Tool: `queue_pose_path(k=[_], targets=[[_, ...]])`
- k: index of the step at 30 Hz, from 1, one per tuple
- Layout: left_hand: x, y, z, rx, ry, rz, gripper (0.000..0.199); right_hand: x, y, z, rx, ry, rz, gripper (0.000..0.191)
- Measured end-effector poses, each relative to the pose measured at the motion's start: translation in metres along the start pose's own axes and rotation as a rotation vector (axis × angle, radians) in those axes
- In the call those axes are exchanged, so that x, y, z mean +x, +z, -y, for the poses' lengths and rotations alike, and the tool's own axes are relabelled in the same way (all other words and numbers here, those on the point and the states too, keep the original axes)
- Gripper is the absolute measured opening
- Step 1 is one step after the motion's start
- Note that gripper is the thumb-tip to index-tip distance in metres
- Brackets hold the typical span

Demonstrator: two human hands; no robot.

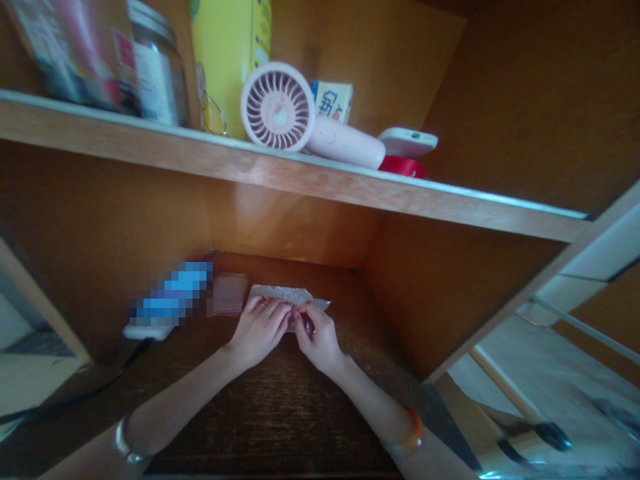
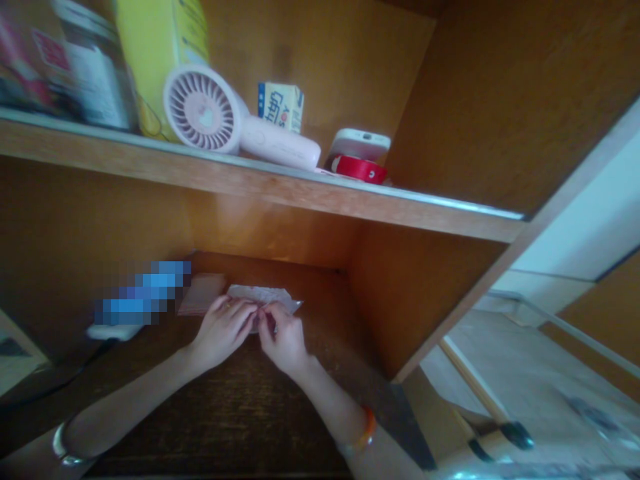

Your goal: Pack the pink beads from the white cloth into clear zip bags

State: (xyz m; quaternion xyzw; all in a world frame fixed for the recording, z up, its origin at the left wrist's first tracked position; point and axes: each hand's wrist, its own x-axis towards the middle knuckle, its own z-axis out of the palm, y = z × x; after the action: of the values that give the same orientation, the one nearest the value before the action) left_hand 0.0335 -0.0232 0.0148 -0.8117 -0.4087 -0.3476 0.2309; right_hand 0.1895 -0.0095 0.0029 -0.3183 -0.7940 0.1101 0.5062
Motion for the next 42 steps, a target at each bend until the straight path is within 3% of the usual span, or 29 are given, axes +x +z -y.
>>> queue_pose_path(k=[4,9,16,20,30,33,42], targets=[[0.001,-0.001,-0.005,0.031,-0.044,-0.002,0.015,0.0,0.0,0.002,-0.119,-0.038,-0.024,0.009],[-0.001,0.001,0.005,0.002,-0.169,-0.039,0.012,-0.003,0.005,0.009,-0.207,-0.136,-0.038,0.014],[-0.004,0.007,0.01,-0.184,-0.071,-0.103,0.009,-0.002,0.002,0.009,-0.189,0.022,-0.063,0.014],[-0.006,0.009,0.011,-0.21,0.006,-0.093,0.017,-0.002,0.002,0.005,-0.172,0.025,-0.01,0.012],[-0.008,0.012,0.015,-0.259,-0.035,-0.02,0.028,-0.004,0.005,0.006,-0.067,-0.002,0.092,0.011],[-0.007,0.012,0.015,-0.261,-0.065,-0.009,0.038,-0.002,0.004,0.008,0.057,0.092,0.076,0.016],[-0.007,0.016,0.016,-0.209,-0.058,0.017,0.034,0.008,0.014,-0.011,0.799,0.661,-0.111,0.036]])
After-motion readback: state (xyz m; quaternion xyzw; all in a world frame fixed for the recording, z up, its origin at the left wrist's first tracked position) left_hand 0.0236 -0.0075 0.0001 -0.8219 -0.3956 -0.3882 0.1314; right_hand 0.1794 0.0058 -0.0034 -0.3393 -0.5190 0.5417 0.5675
